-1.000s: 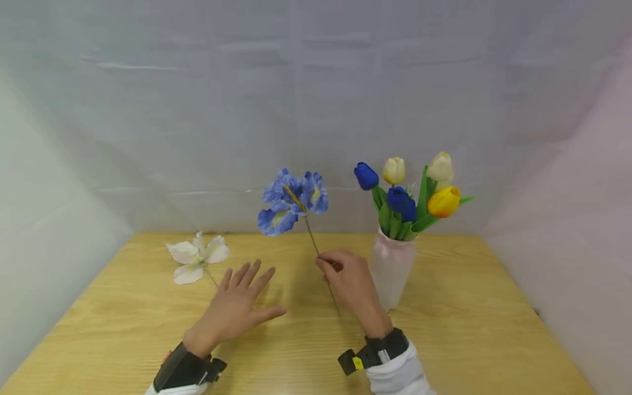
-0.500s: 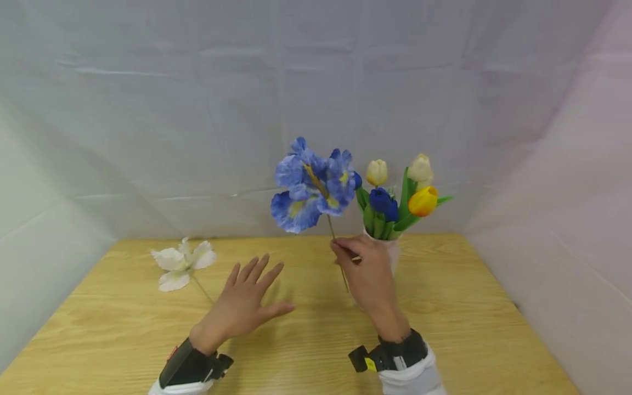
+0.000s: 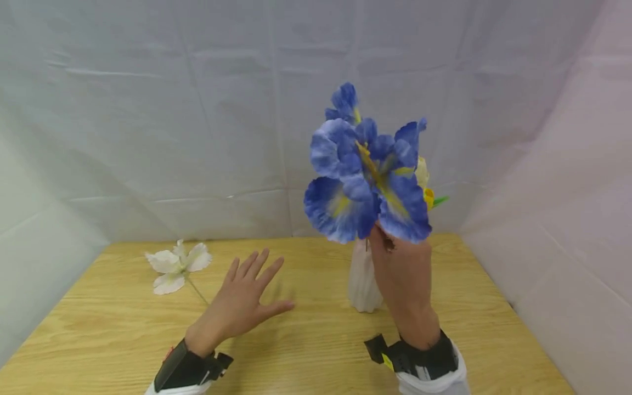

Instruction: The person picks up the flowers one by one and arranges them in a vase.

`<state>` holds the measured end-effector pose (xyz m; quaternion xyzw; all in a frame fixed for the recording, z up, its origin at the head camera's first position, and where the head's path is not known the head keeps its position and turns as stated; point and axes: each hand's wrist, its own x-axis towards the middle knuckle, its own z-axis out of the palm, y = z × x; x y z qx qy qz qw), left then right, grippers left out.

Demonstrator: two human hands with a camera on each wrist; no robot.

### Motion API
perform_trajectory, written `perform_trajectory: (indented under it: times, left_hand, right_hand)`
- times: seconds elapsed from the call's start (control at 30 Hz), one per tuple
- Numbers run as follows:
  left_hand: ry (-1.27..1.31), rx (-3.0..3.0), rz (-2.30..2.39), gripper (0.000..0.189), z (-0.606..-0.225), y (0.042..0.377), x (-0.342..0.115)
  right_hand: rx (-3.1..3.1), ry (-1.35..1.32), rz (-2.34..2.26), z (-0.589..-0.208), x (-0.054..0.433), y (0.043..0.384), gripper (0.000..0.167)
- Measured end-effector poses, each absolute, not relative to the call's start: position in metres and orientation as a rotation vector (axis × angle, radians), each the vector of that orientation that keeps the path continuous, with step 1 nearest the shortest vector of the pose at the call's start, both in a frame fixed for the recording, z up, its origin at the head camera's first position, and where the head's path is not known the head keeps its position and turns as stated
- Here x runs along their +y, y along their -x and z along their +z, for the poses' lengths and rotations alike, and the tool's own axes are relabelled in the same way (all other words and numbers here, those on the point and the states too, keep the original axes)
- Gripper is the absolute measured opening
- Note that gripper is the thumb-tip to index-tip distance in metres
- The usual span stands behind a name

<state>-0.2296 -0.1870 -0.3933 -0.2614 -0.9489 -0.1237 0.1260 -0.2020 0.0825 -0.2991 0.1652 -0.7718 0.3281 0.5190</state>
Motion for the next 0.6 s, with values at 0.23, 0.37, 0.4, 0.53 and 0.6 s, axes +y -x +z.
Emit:
perform_trajectory:
  times: [0.23, 0.37, 0.4, 0.53, 0.6]
  left_hand:
    - [0.774, -2.773, -0.377, 0.085, -0.399, 0.229, -0.186]
    - [0.763, -2.777, -0.384, 0.085, -0.4, 0.23, -0.186]
    - [0.761, -2.782, -0.386, 0.086, -0.401, 0.23, -0.186]
    - [0.765, -2.804, -0.402, 0.087, -0.403, 0.23, -0.185]
    - [0.773, -2.811, -0.414, 0.087, -0.404, 0.229, -0.184]
  right_hand:
    - [-1.853, -0.32, 0.532, -0.29, 0.083, 0.196, 0.031]
    - [-1.866, -0.297, 0.561, -0.282, 0.082, 0.191, 0.029]
    - [-1.885, -0.294, 0.583, -0.28, 0.082, 0.19, 0.029]
    - [-1.951, -0.274, 0.594, -0.282, 0.082, 0.189, 0.036]
    - [-1.978, -0.273, 0.465, -0.286, 0.082, 0.19, 0.037]
